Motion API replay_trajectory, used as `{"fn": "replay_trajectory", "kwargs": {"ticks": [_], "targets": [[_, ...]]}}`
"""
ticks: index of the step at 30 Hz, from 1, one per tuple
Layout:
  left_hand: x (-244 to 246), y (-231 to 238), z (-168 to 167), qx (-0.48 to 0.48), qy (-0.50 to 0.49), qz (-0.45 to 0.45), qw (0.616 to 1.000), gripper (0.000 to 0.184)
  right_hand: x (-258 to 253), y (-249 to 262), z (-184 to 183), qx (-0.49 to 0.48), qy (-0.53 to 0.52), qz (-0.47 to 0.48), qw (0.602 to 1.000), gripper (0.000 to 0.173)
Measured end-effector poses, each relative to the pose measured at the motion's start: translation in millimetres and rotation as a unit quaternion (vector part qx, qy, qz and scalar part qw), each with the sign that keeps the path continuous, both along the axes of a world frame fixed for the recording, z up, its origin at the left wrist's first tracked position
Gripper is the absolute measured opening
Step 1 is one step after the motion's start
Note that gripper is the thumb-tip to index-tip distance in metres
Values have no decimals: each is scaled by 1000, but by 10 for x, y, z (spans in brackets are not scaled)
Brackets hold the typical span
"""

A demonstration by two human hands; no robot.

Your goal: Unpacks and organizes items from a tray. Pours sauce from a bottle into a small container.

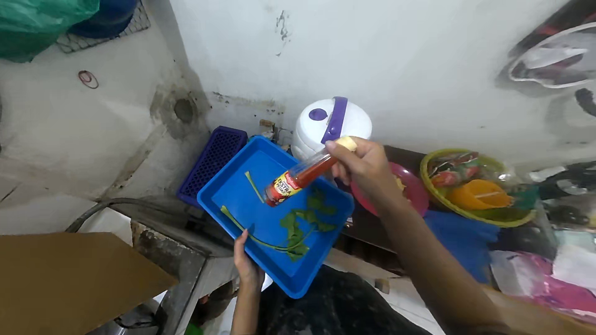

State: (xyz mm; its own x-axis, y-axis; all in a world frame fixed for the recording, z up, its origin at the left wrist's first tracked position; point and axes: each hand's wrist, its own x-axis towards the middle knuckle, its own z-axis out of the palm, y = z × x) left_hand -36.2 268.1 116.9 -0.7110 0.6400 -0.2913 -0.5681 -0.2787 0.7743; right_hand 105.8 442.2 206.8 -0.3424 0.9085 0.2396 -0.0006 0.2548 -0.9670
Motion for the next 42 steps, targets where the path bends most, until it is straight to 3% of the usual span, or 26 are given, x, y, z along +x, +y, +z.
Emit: {"fn": "replay_trajectory", "kwargs": {"ticks": [36,42], "targets": [[-54,-75,7,32,-29,-5,999,37,36,-85,162,-22,51,-3,998,29],[-52,-74,9,28,-35,-5,999,36,127,-25,49,-26,101,69,992,15]]}}
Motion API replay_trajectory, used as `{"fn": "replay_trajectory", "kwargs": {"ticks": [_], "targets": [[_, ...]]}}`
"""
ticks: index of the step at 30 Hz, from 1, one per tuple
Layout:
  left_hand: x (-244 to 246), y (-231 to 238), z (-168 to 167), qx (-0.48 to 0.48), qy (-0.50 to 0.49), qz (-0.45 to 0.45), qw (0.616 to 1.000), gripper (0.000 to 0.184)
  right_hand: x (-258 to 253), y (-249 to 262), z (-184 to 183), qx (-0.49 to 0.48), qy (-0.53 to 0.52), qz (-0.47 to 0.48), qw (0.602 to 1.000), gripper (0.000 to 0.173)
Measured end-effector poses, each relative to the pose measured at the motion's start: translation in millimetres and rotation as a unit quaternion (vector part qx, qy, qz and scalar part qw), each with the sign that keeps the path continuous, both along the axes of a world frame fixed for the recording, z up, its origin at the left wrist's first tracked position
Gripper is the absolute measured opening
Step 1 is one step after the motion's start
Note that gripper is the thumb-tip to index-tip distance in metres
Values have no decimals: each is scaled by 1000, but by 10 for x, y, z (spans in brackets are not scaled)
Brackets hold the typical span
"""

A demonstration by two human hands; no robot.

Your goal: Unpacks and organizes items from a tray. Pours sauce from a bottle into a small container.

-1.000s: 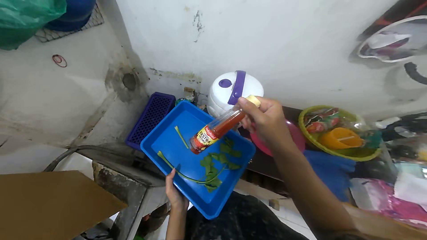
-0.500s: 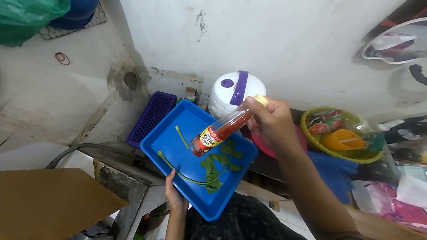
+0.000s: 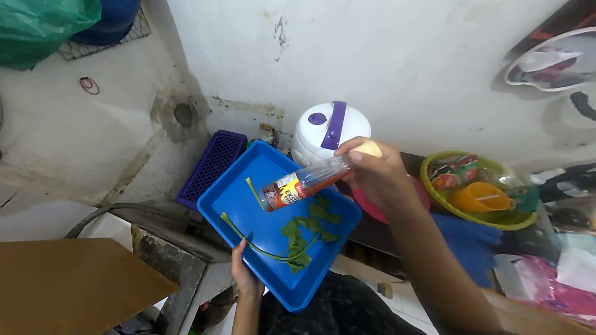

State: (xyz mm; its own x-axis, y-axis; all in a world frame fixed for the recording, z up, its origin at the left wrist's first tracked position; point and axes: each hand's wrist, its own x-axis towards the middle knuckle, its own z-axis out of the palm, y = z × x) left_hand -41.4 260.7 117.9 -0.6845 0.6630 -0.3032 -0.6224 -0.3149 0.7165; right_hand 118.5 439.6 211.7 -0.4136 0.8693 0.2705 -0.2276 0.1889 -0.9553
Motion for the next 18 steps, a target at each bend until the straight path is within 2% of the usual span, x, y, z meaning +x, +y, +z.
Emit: {"fn": "replay_trajectory", "kwargs": {"ticks": [3,10,18], "targets": [[1,-2,-12,7,2,3,1000,36,31,-15,-58,53,0,38,998,10],[0,-2,-15,0,4,0,1000,37,33,-68,-112,122,20,96,988,17],[-7,8,-28,11,10,-10,1000,34,-9,-134,-107,253,-24,72,964,24]]}}
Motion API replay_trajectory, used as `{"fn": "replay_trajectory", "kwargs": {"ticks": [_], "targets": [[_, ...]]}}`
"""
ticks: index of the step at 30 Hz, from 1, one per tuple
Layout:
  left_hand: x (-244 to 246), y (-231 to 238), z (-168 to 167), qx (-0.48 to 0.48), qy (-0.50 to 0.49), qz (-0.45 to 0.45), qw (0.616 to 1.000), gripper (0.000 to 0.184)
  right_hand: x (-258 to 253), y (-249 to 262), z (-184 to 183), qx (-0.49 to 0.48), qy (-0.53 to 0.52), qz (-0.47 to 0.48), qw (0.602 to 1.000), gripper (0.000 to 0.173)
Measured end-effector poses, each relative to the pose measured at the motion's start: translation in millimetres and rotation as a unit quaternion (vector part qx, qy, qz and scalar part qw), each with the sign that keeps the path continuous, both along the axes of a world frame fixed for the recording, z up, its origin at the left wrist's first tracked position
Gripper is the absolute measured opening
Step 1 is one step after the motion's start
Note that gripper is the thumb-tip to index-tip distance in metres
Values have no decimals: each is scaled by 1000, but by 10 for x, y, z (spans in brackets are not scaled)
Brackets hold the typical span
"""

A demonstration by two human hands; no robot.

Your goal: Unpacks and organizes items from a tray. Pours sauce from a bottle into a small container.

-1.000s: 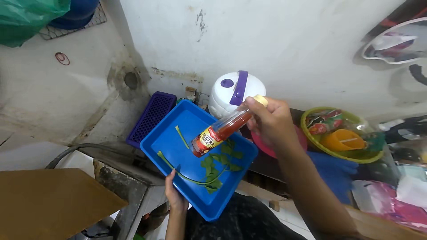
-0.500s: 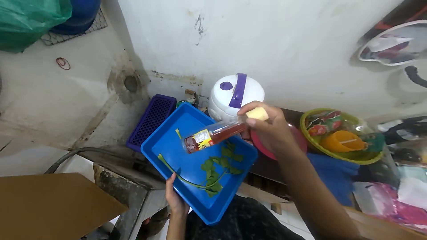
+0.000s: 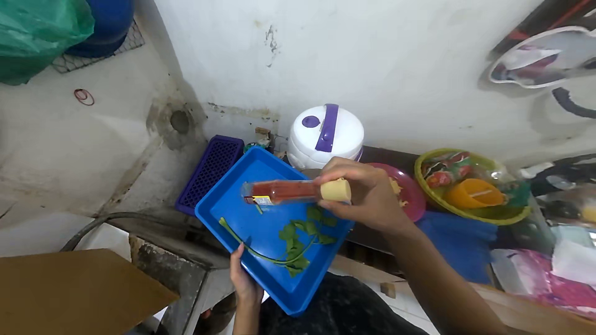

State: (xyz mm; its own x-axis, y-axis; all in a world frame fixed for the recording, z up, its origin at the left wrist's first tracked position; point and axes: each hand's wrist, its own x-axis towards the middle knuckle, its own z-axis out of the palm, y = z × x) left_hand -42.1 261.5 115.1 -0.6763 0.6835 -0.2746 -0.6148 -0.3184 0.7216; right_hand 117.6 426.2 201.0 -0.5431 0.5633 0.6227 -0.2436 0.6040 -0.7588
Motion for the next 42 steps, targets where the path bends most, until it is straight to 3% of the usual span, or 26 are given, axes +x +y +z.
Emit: {"fn": "replay_trajectory", "kwargs": {"ticks": [8,23,34,37,42], "targets": [[22,-9,-5,-13,-6,8,1000,35,-14,-127,53,72,-20,-43,996,26],[59,-49,-2,3,5,9,1000,36,191,-37,38,-152,76,90,981,23],[42,-64,-55,48,6,-4,999,38,230,-2,1,-170,102,141,970,24],[43,-55,-24,24,1,2,1000,37,262,5,10,-155,101,111,976,23],[-5,-46,37,-38,41,22,998,35,634,11,192,-108,115,-69,985,21]]}}
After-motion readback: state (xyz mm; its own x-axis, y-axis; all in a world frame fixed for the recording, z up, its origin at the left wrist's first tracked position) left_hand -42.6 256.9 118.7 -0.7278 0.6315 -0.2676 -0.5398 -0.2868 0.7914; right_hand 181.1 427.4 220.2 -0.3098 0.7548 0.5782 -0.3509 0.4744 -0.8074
